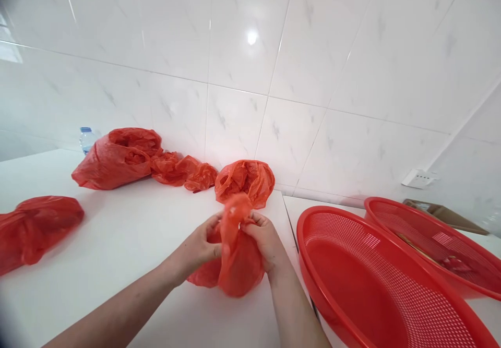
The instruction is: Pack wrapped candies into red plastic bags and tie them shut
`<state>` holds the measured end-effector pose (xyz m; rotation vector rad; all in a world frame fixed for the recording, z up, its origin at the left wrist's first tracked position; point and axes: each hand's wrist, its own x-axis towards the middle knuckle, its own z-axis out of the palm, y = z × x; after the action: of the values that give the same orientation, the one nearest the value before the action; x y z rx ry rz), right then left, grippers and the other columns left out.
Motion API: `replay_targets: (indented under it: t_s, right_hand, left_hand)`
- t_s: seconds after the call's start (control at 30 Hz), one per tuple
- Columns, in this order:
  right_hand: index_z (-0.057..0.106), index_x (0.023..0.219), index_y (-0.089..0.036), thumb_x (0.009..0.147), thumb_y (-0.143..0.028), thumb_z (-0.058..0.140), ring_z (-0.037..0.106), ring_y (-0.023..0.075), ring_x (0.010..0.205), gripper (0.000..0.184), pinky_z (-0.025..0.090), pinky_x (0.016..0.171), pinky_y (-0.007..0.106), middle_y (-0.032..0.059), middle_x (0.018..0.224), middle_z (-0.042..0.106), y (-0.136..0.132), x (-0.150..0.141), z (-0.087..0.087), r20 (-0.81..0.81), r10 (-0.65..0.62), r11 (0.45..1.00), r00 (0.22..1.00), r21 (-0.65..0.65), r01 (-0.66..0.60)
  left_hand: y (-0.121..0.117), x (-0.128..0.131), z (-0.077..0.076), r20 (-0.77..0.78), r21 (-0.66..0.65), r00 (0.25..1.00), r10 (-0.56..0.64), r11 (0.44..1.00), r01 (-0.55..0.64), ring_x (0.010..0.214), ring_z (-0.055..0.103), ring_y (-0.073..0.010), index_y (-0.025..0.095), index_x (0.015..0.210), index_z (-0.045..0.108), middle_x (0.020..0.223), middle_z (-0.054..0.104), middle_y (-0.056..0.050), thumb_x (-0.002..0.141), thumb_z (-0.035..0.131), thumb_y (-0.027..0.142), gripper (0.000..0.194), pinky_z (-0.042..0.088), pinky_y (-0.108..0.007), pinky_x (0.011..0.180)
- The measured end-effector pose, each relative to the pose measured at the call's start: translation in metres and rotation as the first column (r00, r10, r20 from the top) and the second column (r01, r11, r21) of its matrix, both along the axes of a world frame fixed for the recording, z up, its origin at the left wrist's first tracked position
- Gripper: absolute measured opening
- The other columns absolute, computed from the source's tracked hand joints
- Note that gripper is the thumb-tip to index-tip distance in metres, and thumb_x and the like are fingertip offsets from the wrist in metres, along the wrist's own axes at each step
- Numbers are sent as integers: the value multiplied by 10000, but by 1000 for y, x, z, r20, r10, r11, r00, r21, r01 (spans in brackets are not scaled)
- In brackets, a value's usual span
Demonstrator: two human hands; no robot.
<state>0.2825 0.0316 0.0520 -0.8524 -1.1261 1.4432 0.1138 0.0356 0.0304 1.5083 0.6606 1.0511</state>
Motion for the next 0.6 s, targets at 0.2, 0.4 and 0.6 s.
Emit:
replay_targets:
  t_s: [0.2, 0.4, 0.6]
  right_hand:
    - [623, 786, -238, 688, -241, 680, 589, 203, 1079, 114, 464, 926, 344, 3, 1121, 651, 9, 13, 20, -176, -308, 917, 935, 205, 341]
    - [635, 804, -261, 806, -246, 548, 447, 243, 1272, 88, 396, 1020, 454, 11, 1197, 611, 10, 38, 35, -249, -355, 848, 901, 319, 423]
    - [602, 857, -278, 912, -356, 393, 481, 233, 1232, 230, 442, 960, 450, 17, 1191, 588, 0, 34, 40, -248, -311, 830, 917, 400, 390]
  left_hand:
    - [-1, 0, 30, 368, -293, 913, 179, 954, -69, 610, 635, -147, 190, 748, 632, 736, 687, 1, 742, 679, 275, 98, 484, -236, 547]
    - [11, -14, 60, 436, -364, 791, 430, 888, -282, 865, 670, -220, 194, 906, 690, 921, 719, -54, 758, 646, 271, 173, 540, -302, 710]
    - [19, -12, 56, 460, -485, 739, 492, 837, -255, 752, 667, -202, 156, 815, 678, 788, 707, -50, 730, 634, 194, 104, 536, -278, 647]
